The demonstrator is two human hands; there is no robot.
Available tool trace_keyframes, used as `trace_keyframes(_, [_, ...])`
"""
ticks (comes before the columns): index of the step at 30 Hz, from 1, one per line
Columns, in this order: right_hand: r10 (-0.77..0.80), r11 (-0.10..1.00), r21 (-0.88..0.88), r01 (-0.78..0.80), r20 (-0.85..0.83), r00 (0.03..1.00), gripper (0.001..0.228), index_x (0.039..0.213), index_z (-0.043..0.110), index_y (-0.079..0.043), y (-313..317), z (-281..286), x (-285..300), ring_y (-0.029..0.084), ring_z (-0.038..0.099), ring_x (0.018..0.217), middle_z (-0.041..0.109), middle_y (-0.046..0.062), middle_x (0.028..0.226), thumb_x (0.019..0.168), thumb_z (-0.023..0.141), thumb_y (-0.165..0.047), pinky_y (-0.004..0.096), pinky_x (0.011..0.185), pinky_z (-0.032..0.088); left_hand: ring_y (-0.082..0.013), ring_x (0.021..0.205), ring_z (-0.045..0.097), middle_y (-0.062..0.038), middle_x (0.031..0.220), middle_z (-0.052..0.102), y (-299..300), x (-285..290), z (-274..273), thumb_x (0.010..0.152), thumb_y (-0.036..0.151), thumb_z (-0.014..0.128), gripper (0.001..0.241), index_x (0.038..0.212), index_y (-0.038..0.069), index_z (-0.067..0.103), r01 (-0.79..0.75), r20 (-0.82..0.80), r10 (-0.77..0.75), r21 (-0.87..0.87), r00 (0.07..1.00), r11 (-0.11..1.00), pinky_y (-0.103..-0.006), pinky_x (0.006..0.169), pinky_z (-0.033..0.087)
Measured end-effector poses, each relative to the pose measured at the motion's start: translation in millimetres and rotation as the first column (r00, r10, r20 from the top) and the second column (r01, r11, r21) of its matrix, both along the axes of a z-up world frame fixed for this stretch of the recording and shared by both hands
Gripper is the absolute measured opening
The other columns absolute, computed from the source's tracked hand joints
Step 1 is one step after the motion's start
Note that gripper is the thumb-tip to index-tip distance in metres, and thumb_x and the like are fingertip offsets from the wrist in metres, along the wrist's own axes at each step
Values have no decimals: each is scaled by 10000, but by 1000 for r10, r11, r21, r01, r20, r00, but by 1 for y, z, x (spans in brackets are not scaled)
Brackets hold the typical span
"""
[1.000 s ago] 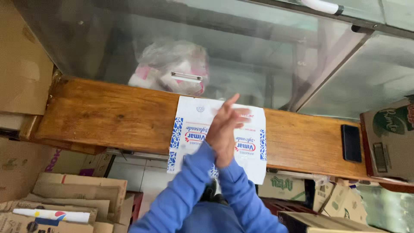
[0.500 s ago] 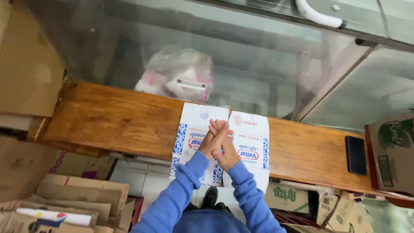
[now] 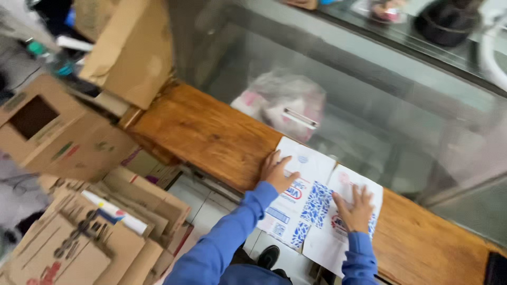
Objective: The person folds flattened cardboard sheets into small rectangular boxes and stacks the assembled boxes inside a larger cardboard bin.
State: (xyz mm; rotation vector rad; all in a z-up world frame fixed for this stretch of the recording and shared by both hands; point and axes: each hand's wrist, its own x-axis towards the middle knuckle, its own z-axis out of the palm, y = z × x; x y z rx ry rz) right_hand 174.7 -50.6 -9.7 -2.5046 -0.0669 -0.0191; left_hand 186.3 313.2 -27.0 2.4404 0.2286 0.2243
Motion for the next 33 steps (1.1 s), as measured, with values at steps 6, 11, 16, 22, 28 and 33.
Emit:
trace_keyframes(6, [-444,889,-313,334,-410,797,1715,2044,168,-120,8,38,15,500,-3,1978,-18,322,2121,759,551,-1189,750,1566,51,-566,1891,159,-343,2105,30,-18,9,47,881,690,933,1126,1844,271,526,-80,-364,31,-120,931,989,-659,1508,201])
trace_keyframes(11, [-479,878,-97,469,-178,860,1348,1928,449,-21,-16,30,23,587,387,1719,553,450,1818,902,943,-742,729,1413,285,-483,1551,575,-104,1769,616,-25,37,-3,841,585,997,991,1735,340,643,-319,-124,305,-109,944,941,-707,1258,456])
trace_keyframes(16, [-515,843,96,529,-134,847,884,1589,793,-45,-53,-14,29,408,677,1404,788,290,1507,969,1001,-639,602,1156,555,-547,1525,594,-245,1633,640,1,53,-19,858,613,932,1112,1841,213,601,-378,-165,347,-232,923,896,-696,1341,420])
trace_keyframes(22, [-534,745,527,409,104,839,799,1635,694,53,-73,-66,56,371,757,1377,749,282,1530,1105,1151,-332,483,1171,631,-508,1378,728,-194,1469,699,25,56,2,820,657,1034,967,1641,201,805,-339,16,375,-397,927,853,-581,1309,509])
trace_keyframes(28, [-497,769,573,285,254,830,825,1678,674,102,-77,-16,51,493,734,1410,713,374,1504,1127,1186,-238,568,1227,620,-349,1207,784,-101,1280,736,42,39,38,828,641,1198,851,1447,194,824,-173,285,402,-588,870,790,-454,1107,616])
trace_keyframes(33, [-565,601,745,289,140,813,647,1651,718,-76,-23,86,29,189,738,1332,797,101,1456,1167,1098,-278,345,1204,641,-297,1164,809,-38,1173,754,57,20,108,930,674,1156,656,1243,220,802,-205,213,379,-560,900,803,-408,1090,620])
